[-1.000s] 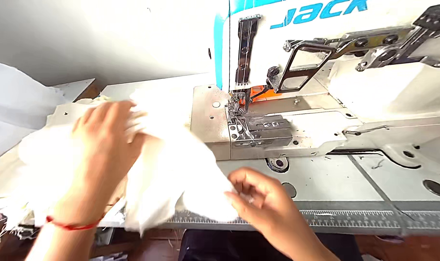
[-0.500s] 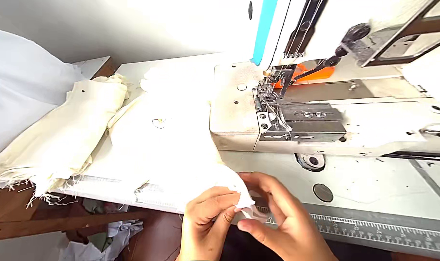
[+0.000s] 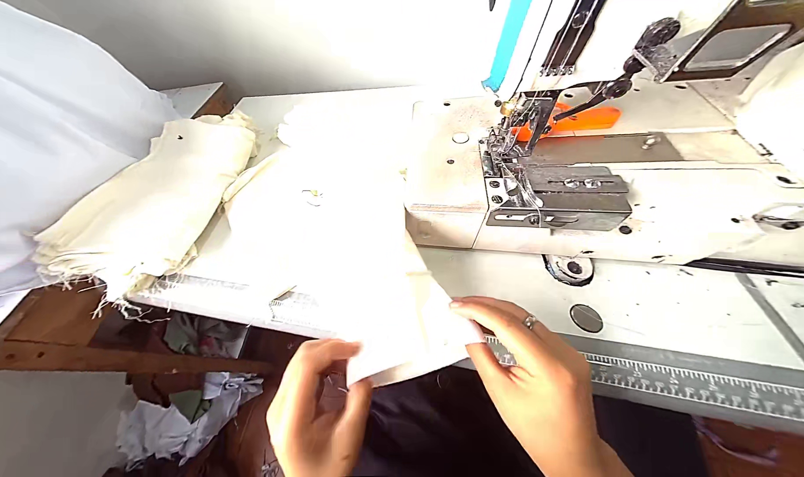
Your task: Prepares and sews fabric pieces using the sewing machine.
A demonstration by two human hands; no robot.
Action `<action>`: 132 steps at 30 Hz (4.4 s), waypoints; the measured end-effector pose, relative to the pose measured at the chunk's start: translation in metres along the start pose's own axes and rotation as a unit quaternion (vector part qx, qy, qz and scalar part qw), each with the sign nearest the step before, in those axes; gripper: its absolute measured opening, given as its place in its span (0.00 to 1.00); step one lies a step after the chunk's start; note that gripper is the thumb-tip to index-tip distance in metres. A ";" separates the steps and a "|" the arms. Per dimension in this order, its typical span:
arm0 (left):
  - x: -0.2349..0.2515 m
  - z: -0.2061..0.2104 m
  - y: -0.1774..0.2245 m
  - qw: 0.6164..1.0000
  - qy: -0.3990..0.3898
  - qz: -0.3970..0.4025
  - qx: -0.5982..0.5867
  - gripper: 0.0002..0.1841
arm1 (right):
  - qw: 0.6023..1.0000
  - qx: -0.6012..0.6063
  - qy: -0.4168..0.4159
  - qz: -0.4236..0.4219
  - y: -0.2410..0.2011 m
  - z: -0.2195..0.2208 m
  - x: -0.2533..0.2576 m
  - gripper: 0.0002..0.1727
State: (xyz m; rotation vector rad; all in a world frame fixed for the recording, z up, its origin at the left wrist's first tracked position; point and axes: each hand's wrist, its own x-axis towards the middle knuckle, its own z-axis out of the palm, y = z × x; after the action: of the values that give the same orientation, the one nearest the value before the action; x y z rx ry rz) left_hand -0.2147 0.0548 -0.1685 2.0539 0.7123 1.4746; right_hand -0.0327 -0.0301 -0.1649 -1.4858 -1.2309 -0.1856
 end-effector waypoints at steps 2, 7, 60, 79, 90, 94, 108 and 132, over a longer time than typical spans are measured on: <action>0.006 0.003 0.008 0.982 0.059 -0.045 -0.175 0.08 | 1.000 0.001 -0.017 -0.002 -0.001 0.007 -0.013 0.06; 0.008 0.002 0.014 0.941 0.028 -0.103 -0.320 0.08 | 0.974 0.200 0.042 0.099 0.006 0.012 -0.017 0.07; 0.252 0.173 0.008 0.942 -0.328 0.043 0.062 0.14 | 0.931 0.217 0.022 0.291 0.013 -0.015 0.080 0.21; 0.261 0.092 0.056 0.739 -0.401 0.515 0.168 0.10 | 0.984 0.030 -0.137 0.111 0.020 -0.069 0.123 0.16; 0.129 0.083 0.017 0.849 -0.303 0.428 -0.058 0.19 | 0.896 0.305 -0.171 0.275 0.010 -0.070 0.114 0.03; 0.091 0.123 0.002 0.949 -0.084 0.291 0.083 0.10 | 0.918 0.310 -0.077 0.233 -0.004 -0.053 0.106 0.05; 0.113 0.150 0.017 0.964 -0.022 0.250 0.089 0.17 | 0.938 0.290 -0.055 0.182 -0.002 -0.049 0.104 0.07; 0.229 0.111 0.023 0.753 -0.235 0.610 0.067 0.13 | 0.952 0.190 -0.175 0.166 0.031 -0.058 0.104 0.10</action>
State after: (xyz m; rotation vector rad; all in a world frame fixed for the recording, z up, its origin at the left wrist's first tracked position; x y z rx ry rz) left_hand -0.0437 0.1810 -0.0262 2.9988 -0.9852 1.2645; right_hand 0.0646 -0.0105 -0.0923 -1.3905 -1.1852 0.5341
